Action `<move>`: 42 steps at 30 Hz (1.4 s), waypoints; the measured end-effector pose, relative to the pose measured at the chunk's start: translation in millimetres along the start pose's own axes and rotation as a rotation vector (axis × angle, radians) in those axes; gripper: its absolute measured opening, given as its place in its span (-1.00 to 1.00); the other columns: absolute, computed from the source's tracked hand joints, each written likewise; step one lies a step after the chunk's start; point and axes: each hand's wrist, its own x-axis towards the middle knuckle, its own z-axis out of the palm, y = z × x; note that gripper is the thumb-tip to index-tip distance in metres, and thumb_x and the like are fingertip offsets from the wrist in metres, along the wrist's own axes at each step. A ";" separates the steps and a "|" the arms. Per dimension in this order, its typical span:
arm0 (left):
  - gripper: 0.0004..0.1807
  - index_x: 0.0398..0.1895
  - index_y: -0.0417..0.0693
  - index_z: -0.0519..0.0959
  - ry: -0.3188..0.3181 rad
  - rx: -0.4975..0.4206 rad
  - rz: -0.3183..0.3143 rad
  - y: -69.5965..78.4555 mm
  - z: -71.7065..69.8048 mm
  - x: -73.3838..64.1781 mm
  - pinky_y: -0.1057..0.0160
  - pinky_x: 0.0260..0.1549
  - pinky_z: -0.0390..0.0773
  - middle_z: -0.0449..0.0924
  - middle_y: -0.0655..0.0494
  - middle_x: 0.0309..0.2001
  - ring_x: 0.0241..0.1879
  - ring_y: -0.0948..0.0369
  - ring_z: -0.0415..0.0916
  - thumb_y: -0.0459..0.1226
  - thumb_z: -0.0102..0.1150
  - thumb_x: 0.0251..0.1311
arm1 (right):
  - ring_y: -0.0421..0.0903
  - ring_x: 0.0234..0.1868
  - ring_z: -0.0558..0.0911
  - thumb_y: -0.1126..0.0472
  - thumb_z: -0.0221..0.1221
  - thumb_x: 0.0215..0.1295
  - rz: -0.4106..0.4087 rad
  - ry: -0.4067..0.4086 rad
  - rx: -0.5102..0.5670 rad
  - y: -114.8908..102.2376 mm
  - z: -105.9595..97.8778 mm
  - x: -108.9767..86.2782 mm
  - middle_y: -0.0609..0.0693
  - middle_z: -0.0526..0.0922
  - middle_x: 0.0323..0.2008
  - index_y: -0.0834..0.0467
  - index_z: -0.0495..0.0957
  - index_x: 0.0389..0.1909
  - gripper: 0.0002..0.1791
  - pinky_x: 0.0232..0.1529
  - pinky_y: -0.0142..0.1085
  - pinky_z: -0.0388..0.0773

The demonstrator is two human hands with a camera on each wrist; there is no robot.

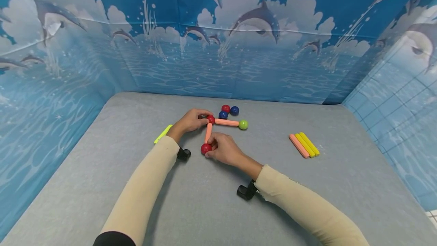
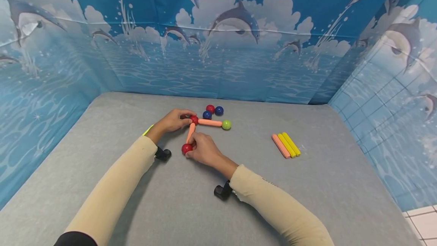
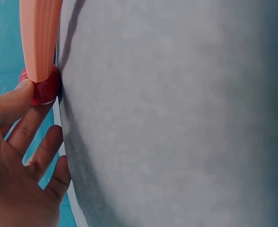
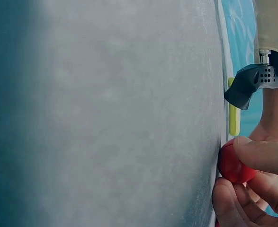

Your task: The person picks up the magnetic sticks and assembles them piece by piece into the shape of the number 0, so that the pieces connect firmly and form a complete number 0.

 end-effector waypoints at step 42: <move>-0.55 0.36 -0.13 0.42 0.007 0.157 0.041 5.9 -28.8 -59.4 -0.08 0.23 0.45 0.49 -0.10 0.31 0.29 -0.06 0.40 -0.22 -0.05 0.47 | 0.01 -0.04 0.64 0.21 0.25 0.32 0.079 -0.066 0.006 44.8 -66.7 -30.6 0.12 0.66 -0.05 0.23 0.53 0.13 -0.61 -0.10 -0.17 0.61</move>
